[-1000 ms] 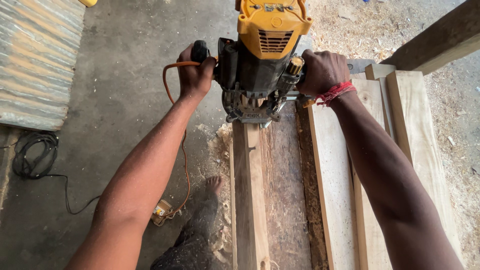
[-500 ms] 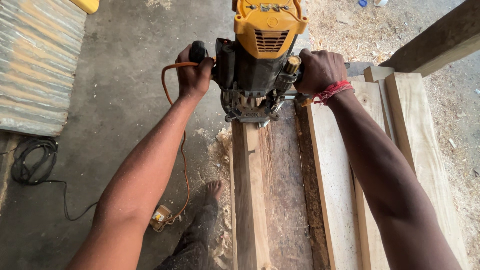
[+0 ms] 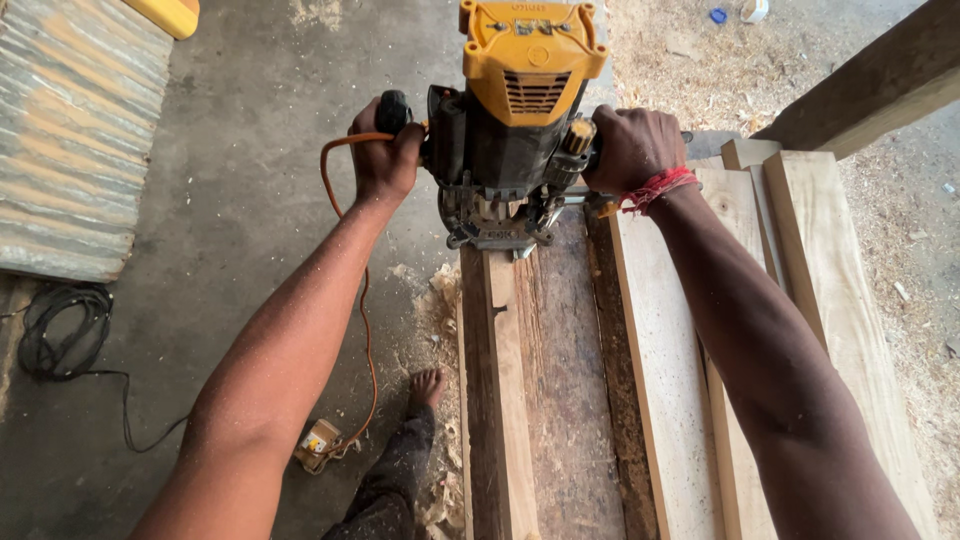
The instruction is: The person uses a handheld electric router to rout the edge of a wooden plank clamped on a workbench, guiding the tool steadily along the board. They then reposition the tool and continue routing along additional planks laid on the bench.
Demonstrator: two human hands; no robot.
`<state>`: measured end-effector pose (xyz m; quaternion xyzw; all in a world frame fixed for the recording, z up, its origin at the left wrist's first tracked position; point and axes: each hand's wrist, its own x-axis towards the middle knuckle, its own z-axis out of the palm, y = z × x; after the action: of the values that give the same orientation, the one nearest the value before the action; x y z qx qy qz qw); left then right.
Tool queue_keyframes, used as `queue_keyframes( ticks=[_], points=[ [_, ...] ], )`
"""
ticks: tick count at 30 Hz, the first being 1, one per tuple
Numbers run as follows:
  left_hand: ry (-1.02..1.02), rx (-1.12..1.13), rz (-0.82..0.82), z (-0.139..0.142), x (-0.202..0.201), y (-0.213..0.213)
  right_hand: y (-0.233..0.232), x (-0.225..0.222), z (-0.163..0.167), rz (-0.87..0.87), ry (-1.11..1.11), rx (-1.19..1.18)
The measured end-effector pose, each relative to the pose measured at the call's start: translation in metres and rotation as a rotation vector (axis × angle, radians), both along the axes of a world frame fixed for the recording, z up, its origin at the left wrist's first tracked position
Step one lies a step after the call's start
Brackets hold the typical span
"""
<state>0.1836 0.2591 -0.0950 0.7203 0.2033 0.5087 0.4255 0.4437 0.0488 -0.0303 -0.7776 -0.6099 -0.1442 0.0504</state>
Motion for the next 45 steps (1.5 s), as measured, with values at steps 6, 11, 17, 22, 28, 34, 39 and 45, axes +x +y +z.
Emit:
queue_keyframes(
  ticks=[6,11,17,22,28,34,39,45],
  points=[
    [-0.001,-0.013,0.005,-0.001,0.002,0.001,0.001,-0.001,0.001,-0.002,-0.033,0.006],
    [-0.027,0.013,-0.004,0.0,0.002,0.002,0.002,-0.003,0.005,-0.042,0.036,-0.016],
    [-0.016,0.001,0.011,-0.001,0.003,0.001,0.0,-0.004,0.005,0.002,0.014,0.033],
    [-0.029,0.016,0.016,-0.003,0.004,0.001,0.002,-0.001,0.002,-0.023,-0.008,0.0],
    [-0.025,-0.026,-0.008,-0.001,0.003,0.002,0.002,0.0,0.002,-0.001,-0.023,0.034],
    [-0.041,-0.018,-0.022,-0.003,-0.001,-0.002,-0.001,-0.003,-0.001,0.0,-0.037,0.063],
    [-0.058,0.036,-0.029,-0.006,-0.006,-0.005,-0.005,-0.006,-0.003,-0.014,-0.02,0.036],
    [-0.081,0.031,-0.046,-0.008,-0.01,-0.008,-0.008,-0.01,-0.003,0.009,-0.034,0.077]
  ],
)
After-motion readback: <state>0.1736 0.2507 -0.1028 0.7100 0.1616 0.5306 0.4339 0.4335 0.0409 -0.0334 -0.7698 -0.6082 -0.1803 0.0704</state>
